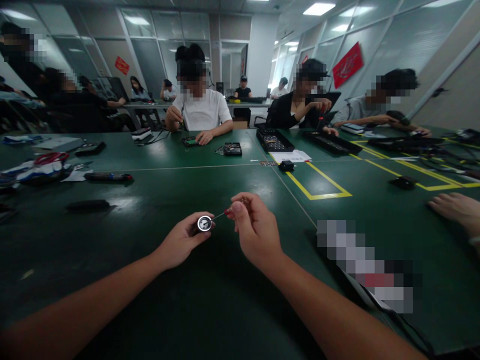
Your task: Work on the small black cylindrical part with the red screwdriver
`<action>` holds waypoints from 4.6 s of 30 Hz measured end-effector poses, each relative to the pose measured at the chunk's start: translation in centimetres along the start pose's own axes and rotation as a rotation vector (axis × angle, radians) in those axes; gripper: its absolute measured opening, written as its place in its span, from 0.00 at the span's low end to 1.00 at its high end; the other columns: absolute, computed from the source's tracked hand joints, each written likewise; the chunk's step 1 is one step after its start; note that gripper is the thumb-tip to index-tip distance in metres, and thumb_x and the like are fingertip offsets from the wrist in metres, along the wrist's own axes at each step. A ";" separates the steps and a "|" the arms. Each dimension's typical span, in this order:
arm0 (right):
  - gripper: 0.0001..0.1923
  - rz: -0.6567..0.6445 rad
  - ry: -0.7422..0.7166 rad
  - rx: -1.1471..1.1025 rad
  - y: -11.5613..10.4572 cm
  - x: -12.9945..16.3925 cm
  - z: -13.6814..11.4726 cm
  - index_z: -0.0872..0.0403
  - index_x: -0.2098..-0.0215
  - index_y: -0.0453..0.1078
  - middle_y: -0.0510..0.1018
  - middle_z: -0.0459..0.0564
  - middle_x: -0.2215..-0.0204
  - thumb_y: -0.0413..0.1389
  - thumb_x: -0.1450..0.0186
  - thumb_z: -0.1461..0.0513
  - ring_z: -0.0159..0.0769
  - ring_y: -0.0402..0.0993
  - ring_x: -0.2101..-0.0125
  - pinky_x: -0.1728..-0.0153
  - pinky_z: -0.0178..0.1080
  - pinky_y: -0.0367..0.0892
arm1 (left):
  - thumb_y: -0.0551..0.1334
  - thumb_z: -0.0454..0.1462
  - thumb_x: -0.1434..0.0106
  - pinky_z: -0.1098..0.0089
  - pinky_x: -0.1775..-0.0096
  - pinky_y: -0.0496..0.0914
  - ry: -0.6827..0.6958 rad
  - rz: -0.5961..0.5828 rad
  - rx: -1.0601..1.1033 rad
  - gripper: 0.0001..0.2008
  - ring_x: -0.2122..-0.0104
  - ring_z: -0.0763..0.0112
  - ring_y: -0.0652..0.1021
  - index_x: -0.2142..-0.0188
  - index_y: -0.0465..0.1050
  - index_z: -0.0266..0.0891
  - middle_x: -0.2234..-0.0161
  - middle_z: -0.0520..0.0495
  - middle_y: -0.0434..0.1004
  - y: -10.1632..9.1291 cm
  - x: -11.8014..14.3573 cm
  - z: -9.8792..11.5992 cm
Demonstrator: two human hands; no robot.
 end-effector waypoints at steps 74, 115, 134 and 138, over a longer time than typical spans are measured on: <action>0.14 0.128 0.356 -0.340 0.3 -1.6 3.7 0.50 0.65 0.71 0.74 0.44 0.73 0.60 0.35 0.49 0.35 0.71 0.72 0.68 0.40 0.72 | 0.67 0.33 0.34 0.61 0.47 0.72 0.169 0.163 -0.524 0.19 0.51 0.64 0.78 0.44 0.74 0.44 0.51 0.47 0.78 -1.4 -1.0 0.9; 0.11 -0.028 0.001 0.215 0.5 0.2 0.8 0.51 0.51 0.72 0.82 0.49 0.64 0.52 0.27 0.56 0.39 0.78 0.66 0.64 0.41 0.70 | 0.66 0.34 0.34 0.58 0.46 0.70 0.116 0.135 -0.435 0.19 0.51 0.62 0.77 0.44 0.74 0.46 0.51 0.47 0.78 -1.3 -0.9 0.2; 0.14 -0.069 0.051 0.205 0.6 0.2 1.2 0.50 0.58 0.72 0.79 0.47 0.69 0.49 0.25 0.51 0.37 0.74 0.71 0.70 0.40 0.67 | 0.67 0.33 0.35 0.59 0.47 0.71 0.135 0.119 -0.434 0.19 0.52 0.64 0.77 0.45 0.75 0.45 0.52 0.48 0.78 -1.1 -0.9 0.4; 0.17 -0.080 -0.005 0.270 0.6 0.2 0.7 0.50 0.63 0.75 0.80 0.47 0.71 0.50 0.25 0.51 0.37 0.74 0.72 0.69 0.40 0.66 | 0.67 0.33 0.35 0.59 0.47 0.71 0.141 0.124 -0.440 0.19 0.52 0.63 0.77 0.45 0.75 0.45 0.52 0.48 0.78 -1.2 -0.9 0.3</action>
Point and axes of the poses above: each hand's wrist, its own x-axis away from the middle knuckle, its own y-axis out of the palm, z = x × y, the point moved 2 cm from there along -x, towards the middle knuckle
